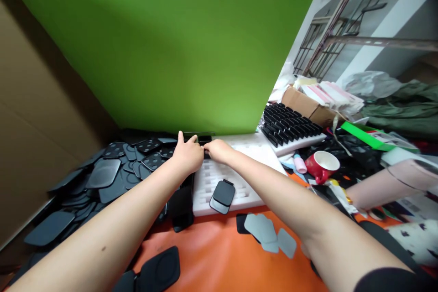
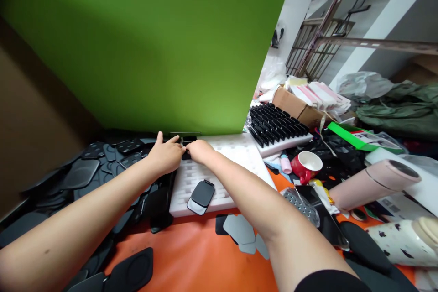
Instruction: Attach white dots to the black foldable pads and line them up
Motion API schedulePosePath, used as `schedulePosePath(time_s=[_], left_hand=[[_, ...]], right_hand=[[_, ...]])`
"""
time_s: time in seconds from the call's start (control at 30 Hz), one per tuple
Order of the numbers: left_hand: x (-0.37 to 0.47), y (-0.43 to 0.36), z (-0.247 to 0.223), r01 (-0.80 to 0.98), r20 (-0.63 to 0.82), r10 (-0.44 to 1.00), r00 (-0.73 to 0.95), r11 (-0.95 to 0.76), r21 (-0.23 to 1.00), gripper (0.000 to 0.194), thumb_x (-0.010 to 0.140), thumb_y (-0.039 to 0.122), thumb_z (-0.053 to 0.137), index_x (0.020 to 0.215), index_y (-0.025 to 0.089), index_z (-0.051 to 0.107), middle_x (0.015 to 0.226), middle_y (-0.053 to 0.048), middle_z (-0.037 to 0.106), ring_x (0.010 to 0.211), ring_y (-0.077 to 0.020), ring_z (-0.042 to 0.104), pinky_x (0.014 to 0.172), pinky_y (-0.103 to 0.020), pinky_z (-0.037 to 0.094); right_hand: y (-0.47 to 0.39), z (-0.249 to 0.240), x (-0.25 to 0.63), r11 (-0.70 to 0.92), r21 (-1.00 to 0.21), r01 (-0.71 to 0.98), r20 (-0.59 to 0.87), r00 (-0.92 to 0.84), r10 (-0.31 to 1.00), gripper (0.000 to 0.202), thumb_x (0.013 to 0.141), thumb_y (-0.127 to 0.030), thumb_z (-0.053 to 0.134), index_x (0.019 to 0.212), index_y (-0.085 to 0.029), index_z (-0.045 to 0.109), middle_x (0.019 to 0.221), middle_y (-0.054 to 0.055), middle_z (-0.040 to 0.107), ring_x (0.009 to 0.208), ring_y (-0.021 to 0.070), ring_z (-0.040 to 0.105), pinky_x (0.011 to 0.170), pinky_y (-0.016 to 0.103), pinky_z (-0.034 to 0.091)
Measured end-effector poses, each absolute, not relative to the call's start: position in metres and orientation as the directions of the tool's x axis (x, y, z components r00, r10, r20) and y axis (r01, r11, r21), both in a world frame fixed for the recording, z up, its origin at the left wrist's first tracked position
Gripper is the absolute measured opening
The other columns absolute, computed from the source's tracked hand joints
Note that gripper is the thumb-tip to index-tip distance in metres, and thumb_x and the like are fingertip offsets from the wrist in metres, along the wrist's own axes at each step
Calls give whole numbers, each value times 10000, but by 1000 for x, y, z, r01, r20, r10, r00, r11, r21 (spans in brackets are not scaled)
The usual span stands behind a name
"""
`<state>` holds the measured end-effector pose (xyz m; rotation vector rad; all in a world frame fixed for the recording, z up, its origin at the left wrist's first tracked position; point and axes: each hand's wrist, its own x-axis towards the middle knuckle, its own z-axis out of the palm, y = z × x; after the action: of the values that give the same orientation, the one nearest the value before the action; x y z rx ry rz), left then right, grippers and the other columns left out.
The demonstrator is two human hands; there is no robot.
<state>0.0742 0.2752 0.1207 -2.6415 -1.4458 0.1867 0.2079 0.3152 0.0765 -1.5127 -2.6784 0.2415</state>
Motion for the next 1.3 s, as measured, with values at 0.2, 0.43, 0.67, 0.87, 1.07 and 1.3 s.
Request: schedulePosePath(time_s=[0.2,0.43,0.67,0.87,1.07,1.3], left_hand=[[83,272,119,818,-73,841,536,-538,-204,358,758,111,415,1026,183,642,1139,-131,602,1246,-327,327,958,-683,37],[45,214,133,825,173,808,563,-535,-182,450,795,133,371,1222,209,491,1354,-62,412,1300,-264,227,1044,-543,120],[19,182,131,817,341,766,545,-577,-9,323,852,272,403,1122,224,574,1279,-45,486,1196,-233,385,1002,-383,314],[41,217,146,819,289,778,558,-572,-39,422,837,161,348,1238,230,464,1273,-26,502,1194,-223,387,1025,-455,248],[55,243,131,812,200,788,582,-575,-99,459,783,110,343,1205,203,497,1151,-79,596,1189,-265,399,991,-639,-48],[73,248,106,803,76,802,593,-582,-126,464,819,150,279,1236,155,481,1265,-107,511,1227,-254,372,1039,-544,-38]], right_hand=[[295,87,212,505,-180,844,-45,-520,853,271,874,-246,403,1014,-166,621,999,100,643,874,208,580,717,274,381],[216,112,244,782,-146,605,-123,-796,593,483,702,-378,653,1157,-273,530,1081,53,593,950,223,525,715,284,389],[208,118,240,782,-120,612,-281,-776,565,265,658,-355,684,860,-187,653,839,60,640,687,184,568,554,243,337],[262,134,239,536,-306,787,29,-555,831,204,835,-310,497,964,-200,611,890,23,661,764,148,578,606,215,345],[282,109,224,489,-299,819,90,-486,869,238,881,-277,424,1021,-217,608,974,40,664,867,168,589,698,231,363],[284,79,228,474,-281,835,6,-492,870,271,882,-292,411,1022,-194,621,1004,66,658,901,192,586,741,249,374]])
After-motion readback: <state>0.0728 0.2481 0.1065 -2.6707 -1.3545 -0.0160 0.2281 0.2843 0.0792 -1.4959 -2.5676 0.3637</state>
